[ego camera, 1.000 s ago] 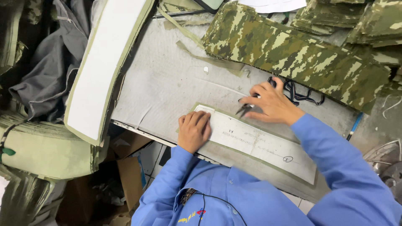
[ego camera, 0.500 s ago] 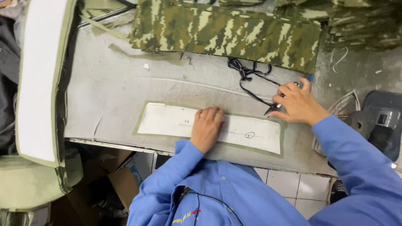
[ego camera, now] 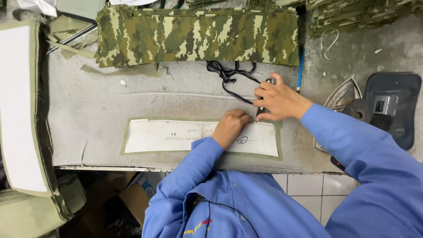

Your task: The person repeatedly places a camouflage fabric piece over a paper template on a worktable, then uses a steam iron to press the fabric. The person lifts the fabric, repositions it, and irons it again multiple times throughout the clip.

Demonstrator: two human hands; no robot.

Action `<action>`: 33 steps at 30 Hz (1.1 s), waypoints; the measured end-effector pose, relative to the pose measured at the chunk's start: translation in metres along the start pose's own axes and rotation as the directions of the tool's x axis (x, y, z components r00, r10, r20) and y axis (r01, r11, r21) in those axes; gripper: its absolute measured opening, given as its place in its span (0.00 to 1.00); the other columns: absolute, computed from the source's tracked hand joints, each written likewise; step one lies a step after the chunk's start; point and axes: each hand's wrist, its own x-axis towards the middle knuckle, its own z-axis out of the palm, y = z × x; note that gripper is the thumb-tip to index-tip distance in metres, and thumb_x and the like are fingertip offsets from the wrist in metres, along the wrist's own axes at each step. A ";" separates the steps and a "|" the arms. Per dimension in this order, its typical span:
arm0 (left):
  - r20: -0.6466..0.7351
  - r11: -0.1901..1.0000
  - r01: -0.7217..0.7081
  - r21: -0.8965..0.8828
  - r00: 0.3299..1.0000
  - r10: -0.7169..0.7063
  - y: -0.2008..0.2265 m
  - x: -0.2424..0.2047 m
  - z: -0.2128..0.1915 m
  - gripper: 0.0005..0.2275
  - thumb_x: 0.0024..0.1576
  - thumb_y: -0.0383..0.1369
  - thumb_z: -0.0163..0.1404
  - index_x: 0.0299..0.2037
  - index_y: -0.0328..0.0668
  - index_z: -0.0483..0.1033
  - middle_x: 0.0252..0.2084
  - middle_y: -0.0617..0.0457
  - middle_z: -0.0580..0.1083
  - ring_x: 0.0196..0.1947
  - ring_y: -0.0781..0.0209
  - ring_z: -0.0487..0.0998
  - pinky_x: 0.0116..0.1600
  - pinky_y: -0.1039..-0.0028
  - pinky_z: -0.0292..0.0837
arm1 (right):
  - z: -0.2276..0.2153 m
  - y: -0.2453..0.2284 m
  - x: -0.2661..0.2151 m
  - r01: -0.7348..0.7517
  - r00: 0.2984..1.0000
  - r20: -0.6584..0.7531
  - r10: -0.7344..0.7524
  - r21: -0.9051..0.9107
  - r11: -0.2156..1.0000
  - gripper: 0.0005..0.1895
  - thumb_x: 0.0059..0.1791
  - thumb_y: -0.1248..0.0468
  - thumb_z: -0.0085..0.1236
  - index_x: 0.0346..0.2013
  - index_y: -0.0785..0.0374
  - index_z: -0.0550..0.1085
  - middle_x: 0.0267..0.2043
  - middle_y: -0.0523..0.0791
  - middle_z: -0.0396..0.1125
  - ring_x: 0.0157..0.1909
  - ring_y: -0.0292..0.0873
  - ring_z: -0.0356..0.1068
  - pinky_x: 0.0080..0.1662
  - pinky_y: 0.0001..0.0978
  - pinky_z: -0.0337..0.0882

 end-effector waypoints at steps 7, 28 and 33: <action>-0.002 0.992 -0.121 0.023 0.993 0.121 -0.004 -0.004 -0.003 0.04 0.53 0.31 0.42 0.27 0.47 0.69 0.27 0.55 0.67 0.30 0.61 0.69 0.37 0.77 0.62 | 0.007 0.007 -0.005 -0.002 1.000 -0.001 0.002 -0.005 1.000 0.26 0.38 0.32 0.33 0.28 0.47 0.64 0.30 0.38 0.54 0.41 0.40 0.55 0.49 0.52 0.49; -0.096 0.941 -0.329 0.084 0.937 0.336 -0.008 -0.021 -0.003 0.07 0.49 0.25 0.45 0.37 0.37 0.71 0.35 0.51 0.65 0.34 0.56 0.66 0.40 0.69 0.63 | -0.125 -0.078 -0.128 -0.984 0.047 0.170 0.984 0.177 0.017 0.28 0.49 0.48 0.41 0.48 0.71 0.57 0.35 0.61 0.63 0.35 0.64 0.63 0.34 0.51 0.63; -0.061 0.938 -0.328 0.114 0.940 0.337 -0.012 -0.025 0.005 0.08 0.50 0.27 0.43 0.39 0.37 0.70 0.36 0.51 0.65 0.35 0.56 0.65 0.41 0.69 0.63 | -0.118 -0.120 -0.100 -0.962 0.260 0.262 0.929 0.151 0.227 0.19 0.45 0.49 0.41 0.38 0.62 0.63 0.22 0.53 0.63 0.23 0.55 0.64 0.26 0.41 0.61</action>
